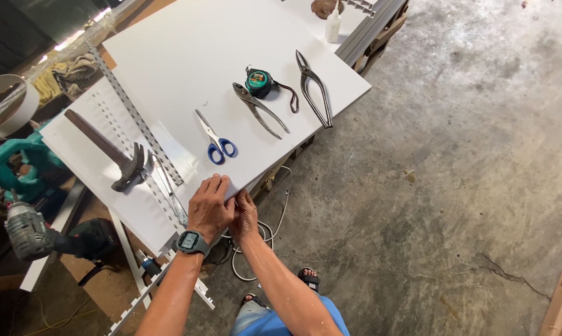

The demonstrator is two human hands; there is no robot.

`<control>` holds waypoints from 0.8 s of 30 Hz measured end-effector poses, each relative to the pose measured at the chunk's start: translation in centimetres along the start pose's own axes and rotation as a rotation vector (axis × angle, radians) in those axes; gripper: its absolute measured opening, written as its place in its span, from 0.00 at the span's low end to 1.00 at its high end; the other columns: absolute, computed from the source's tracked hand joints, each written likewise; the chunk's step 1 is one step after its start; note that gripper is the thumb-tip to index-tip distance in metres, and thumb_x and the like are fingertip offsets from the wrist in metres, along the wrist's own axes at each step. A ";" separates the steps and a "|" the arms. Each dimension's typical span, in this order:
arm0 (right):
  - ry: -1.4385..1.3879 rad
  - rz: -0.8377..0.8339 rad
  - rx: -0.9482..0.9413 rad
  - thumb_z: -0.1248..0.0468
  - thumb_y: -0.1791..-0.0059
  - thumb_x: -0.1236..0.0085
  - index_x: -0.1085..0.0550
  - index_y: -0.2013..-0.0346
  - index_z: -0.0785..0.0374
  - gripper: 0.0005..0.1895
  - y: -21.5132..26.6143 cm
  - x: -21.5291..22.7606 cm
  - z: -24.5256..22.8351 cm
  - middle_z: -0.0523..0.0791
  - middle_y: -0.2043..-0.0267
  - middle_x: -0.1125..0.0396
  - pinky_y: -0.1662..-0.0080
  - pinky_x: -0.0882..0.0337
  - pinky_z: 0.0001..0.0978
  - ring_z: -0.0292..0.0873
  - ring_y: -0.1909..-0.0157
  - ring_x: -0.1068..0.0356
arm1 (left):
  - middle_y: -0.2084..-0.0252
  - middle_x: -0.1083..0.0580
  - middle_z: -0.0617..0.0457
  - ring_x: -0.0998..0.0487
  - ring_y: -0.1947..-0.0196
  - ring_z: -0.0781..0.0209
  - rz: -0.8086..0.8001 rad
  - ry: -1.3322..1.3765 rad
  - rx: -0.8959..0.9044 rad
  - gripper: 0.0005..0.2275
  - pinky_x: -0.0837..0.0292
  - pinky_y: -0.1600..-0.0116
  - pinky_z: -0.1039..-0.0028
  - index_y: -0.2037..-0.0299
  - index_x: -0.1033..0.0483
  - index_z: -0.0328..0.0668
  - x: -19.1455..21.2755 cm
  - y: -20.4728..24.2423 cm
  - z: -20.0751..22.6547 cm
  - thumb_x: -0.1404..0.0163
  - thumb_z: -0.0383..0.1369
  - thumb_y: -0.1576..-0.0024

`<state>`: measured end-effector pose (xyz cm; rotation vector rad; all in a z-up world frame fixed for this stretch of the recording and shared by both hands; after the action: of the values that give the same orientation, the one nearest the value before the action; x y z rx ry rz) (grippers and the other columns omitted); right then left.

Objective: Assembling plastic strips and metal shelving tracks using tools like pliers and a cutter.

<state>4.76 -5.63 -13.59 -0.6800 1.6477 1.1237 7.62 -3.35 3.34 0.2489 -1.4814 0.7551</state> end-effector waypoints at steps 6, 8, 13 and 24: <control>0.100 -0.118 0.086 0.62 0.43 0.44 0.27 0.44 0.64 0.15 -3.0 4.9 0.8 0.46 0.48 0.28 0.46 0.26 0.35 0.42 0.48 0.28 | 0.46 0.25 0.40 0.25 0.46 0.47 0.007 0.032 -0.029 0.25 0.26 0.45 0.64 0.46 0.27 0.31 0.5 -0.1 0.0 0.42 0.32 0.55; 0.096 -0.129 0.062 0.59 0.43 0.45 0.27 0.45 0.65 0.15 -2.5 3.6 0.2 0.48 0.49 0.28 0.48 0.26 0.36 0.44 0.49 0.28 | 0.46 0.25 0.40 0.25 0.46 0.46 0.027 0.039 -0.024 0.25 0.26 0.44 0.64 0.46 0.27 0.31 0.4 0.1 0.0 0.42 0.32 0.55; 0.097 -0.089 0.048 0.56 0.45 0.50 0.26 0.43 0.63 0.19 -2.6 1.8 0.0 0.47 0.46 0.28 0.46 0.26 0.35 0.43 0.47 0.28 | 0.47 0.26 0.35 0.25 0.47 0.42 0.057 0.038 -0.024 0.24 0.27 0.42 0.63 0.46 0.27 0.28 -2.2 0.3 -1.3 0.42 0.31 0.54; 0.395 -0.084 0.068 0.56 0.41 0.50 0.30 0.41 0.67 0.19 -3.1 3.0 -3.2 0.49 0.45 0.30 0.45 0.27 0.38 0.45 0.46 0.29 | 0.45 0.27 0.31 0.28 0.42 0.40 0.141 0.065 -0.014 0.25 0.34 0.35 0.63 0.45 0.29 0.23 -1.3 1.5 -0.9 0.43 0.27 0.55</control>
<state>4.97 -9.56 -17.20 -0.9635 1.9571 0.9070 7.55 -2.06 1.60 0.1089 -1.4531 0.8584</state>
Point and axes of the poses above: each hand's wrist, its own y-axis away from the middle knuckle, its own x-axis out of the back of the hand, z = x × y, the point moved 9 cm from there along -y, towards the middle knuckle
